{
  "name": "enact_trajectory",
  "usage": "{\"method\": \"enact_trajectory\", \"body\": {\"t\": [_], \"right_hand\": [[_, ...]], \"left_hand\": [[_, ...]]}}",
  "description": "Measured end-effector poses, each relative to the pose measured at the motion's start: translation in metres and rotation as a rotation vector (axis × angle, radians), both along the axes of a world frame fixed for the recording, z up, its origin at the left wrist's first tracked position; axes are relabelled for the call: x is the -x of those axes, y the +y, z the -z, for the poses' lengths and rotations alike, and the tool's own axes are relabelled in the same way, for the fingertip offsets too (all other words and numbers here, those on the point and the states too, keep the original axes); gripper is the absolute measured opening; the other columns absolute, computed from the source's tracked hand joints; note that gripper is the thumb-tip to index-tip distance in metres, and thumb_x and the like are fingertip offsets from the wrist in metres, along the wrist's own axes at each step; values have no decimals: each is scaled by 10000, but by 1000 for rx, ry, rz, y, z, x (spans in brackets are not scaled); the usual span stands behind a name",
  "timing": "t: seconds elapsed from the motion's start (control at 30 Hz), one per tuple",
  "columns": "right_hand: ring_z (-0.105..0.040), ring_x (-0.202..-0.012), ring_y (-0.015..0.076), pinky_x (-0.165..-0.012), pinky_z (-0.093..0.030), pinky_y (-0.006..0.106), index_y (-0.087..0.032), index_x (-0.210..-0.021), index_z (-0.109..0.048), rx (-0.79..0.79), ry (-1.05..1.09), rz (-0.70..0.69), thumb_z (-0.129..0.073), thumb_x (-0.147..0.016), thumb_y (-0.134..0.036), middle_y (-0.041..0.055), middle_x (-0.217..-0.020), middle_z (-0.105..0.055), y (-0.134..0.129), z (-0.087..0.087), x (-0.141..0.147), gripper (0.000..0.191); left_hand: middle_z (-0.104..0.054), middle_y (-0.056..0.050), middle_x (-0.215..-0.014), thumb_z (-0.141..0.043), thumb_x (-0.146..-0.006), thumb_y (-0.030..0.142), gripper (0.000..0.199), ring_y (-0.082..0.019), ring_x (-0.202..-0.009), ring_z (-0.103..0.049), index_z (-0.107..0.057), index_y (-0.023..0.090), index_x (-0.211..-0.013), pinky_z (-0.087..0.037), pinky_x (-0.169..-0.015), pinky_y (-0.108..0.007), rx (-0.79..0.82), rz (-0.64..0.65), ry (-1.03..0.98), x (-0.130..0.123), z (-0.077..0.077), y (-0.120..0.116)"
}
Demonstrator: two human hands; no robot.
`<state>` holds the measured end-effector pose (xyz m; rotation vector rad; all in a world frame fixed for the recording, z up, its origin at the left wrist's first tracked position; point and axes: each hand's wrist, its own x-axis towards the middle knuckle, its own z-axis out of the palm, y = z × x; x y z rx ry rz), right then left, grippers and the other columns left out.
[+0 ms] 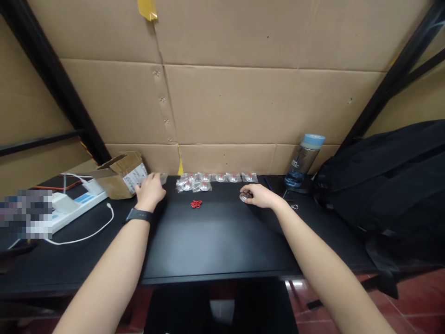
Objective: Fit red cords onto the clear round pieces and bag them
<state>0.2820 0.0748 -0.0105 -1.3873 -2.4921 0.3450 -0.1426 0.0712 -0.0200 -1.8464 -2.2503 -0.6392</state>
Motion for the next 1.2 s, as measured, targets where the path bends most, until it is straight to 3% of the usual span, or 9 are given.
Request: {"method": "enact_trajectory", "body": {"t": [0.07,0.17,0.4,0.67,0.9,1.2], "right_hand": [[-710,-946,230,-880,-520,318,-173,-1135,-719,4,0,4,-720,-796,-198,93,-1056,-762,0,-1,0,339],[-713,-930,220,-868,-521,299,-182,-1118,-726,14,-3,6,-725,-794,-206,85,-1044,-765,-1,-2,0,325],[-708,-926,221,-852,-518,287,-198,-1089,-734,21,4,16,-730,-788,-229,75,-1043,-764,0,-2,-2,302],[-700,-904,211,-834,-515,280,-199,-1081,-733,35,6,-8,-757,-757,-235,65,-1033,-762,1,-1,-4,327],[-691,-862,200,-809,-512,278,-190,-1079,-731,49,19,-25,-763,-745,-230,60,-1004,-760,1,-2,-4,338],[-695,-871,205,-816,-511,278,-187,-1069,-734,58,0,-27,-763,-748,-230,66,-1012,-761,-2,-5,-2,325]], "left_hand": [[-550,-187,-1450,-561,-799,176,600,-392,-1293,-506,-524,217,-1397,-360,-991,-589,75,-18,-38,16,5,3],[-659,-180,-1314,-552,-828,241,506,-424,-1205,-572,-614,249,-1330,-311,-999,-625,172,-85,-81,22,10,7],[-756,-116,-1098,-558,-782,242,363,-400,-1100,-612,-723,266,-1105,-241,-1006,-590,-9,-121,-122,14,-1,2],[-774,-77,-981,-603,-715,147,391,-357,-1066,-615,-714,262,-1072,-229,-1002,-542,2,-113,-158,14,-13,-8],[-745,-106,-1137,-613,-756,169,434,-393,-1115,-601,-679,279,-1170,-260,-975,-548,-18,-87,-101,17,-12,-6],[-746,-111,-1030,-536,-847,205,279,-381,-1032,-624,-708,253,-1062,-271,-938,-545,-72,-156,-113,16,-11,-7]]}}
